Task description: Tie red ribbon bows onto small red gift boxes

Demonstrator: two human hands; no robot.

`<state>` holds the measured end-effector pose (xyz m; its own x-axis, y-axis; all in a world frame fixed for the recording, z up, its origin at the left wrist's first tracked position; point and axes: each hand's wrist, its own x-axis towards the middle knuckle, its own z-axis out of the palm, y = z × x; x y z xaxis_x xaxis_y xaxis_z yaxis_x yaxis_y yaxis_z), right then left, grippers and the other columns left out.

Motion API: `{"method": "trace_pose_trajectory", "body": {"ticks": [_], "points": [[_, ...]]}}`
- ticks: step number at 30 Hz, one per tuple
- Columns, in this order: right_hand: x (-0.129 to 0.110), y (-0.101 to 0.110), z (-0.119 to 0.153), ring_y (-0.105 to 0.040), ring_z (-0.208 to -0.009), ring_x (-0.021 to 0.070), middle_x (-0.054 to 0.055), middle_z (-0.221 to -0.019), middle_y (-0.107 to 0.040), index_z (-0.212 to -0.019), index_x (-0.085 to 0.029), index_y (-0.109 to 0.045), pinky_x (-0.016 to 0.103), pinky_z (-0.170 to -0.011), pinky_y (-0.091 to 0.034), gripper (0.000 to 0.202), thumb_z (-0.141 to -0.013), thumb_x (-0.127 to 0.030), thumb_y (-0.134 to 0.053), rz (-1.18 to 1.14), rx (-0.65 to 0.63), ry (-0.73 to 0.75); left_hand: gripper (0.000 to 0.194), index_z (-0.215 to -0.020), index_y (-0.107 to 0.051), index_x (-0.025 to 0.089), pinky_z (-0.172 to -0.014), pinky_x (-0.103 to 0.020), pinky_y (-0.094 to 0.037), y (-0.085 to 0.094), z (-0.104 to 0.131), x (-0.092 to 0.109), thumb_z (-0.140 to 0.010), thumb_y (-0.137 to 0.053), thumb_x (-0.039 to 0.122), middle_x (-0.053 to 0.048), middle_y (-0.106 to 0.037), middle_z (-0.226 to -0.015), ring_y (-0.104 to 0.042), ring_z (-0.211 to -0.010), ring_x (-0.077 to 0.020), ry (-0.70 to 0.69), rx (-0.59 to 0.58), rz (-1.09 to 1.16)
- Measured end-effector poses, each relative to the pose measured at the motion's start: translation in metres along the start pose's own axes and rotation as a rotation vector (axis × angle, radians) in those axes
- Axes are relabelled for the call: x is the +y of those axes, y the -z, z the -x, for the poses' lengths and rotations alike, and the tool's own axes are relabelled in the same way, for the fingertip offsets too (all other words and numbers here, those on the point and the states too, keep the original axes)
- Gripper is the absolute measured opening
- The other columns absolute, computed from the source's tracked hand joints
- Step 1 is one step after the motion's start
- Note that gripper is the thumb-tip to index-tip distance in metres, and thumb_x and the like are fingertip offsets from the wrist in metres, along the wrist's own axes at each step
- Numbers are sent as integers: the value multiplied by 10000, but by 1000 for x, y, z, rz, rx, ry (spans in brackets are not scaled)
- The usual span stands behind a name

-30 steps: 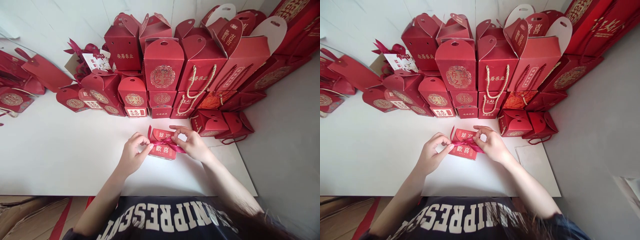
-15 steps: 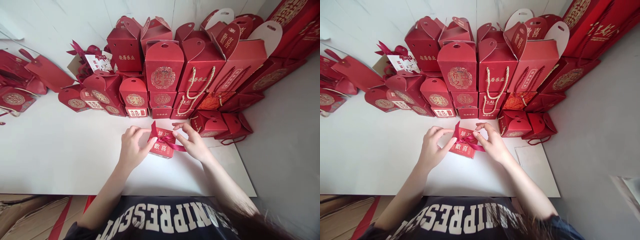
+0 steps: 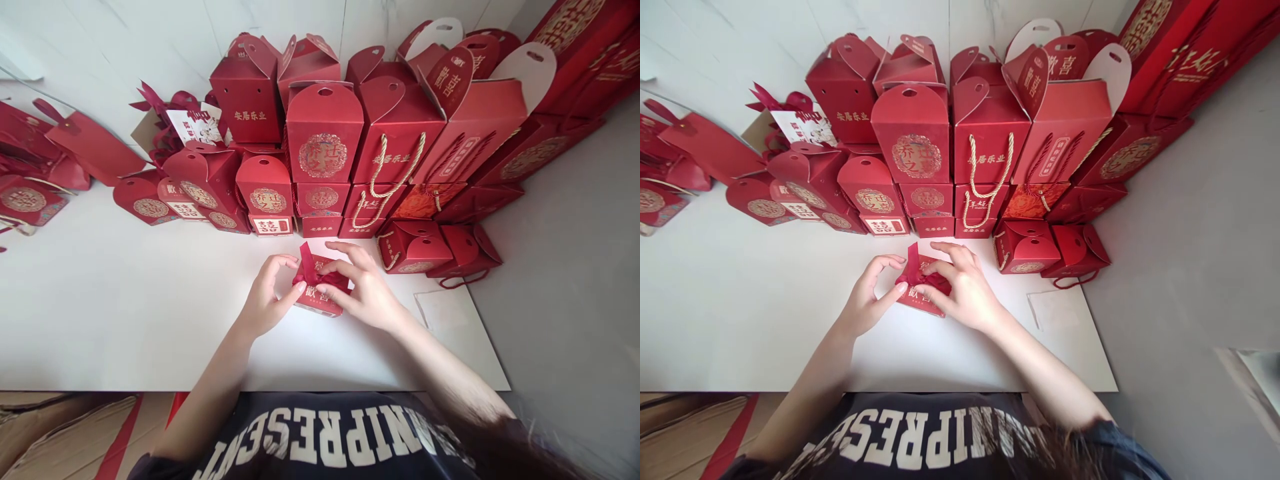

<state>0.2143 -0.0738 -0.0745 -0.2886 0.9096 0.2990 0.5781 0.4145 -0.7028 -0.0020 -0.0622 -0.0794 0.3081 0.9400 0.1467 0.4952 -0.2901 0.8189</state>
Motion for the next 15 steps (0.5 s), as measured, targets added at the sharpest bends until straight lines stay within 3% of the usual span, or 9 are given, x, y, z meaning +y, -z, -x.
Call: {"method": "trace_pose_trajectory", "body": {"ticks": [3,6,10,15], "points": [[1,-12,-6,-470,-1305,308,89,-1395,-543,-998,-271,-709,539,-1115,-332,198,-857,-407,-679,15,11,67,99,-982,-533,219,-1052,-374,-419,1,-1,-2,-885,-550,212,-67,-566,-1212,-543,-1194,-207,-27,-60,34],[4,-12,-10,-467,-1322,270,59,-1387,-555,-923,-274,-719,509,-1112,-364,92,-873,-249,-646,-103,-3,119,111,-982,-552,217,-1059,-391,-420,1,-3,-4,-873,-545,198,-77,-550,-1210,-532,-1196,-216,-50,-77,38],[6,6,-4,-364,-1410,287,45,-1492,-444,-870,-256,-712,536,-1156,-308,168,-795,-121,-648,-153,-107,202,149,-969,-564,221,-1101,-420,-389,2,-5,-7,-832,-556,164,-85,-524,-1277,-491,-1265,-233,-70,-108,44],[9,27,9,-279,-1458,296,19,-1536,-386,-898,-271,-738,557,-1204,-200,219,-778,-106,-659,-94,-278,281,80,-821,-550,213,-1146,-445,-343,8,-9,-6,-834,-519,141,-79,-493,-1369,-421,-1357,-241,-93,-183,28]]}}
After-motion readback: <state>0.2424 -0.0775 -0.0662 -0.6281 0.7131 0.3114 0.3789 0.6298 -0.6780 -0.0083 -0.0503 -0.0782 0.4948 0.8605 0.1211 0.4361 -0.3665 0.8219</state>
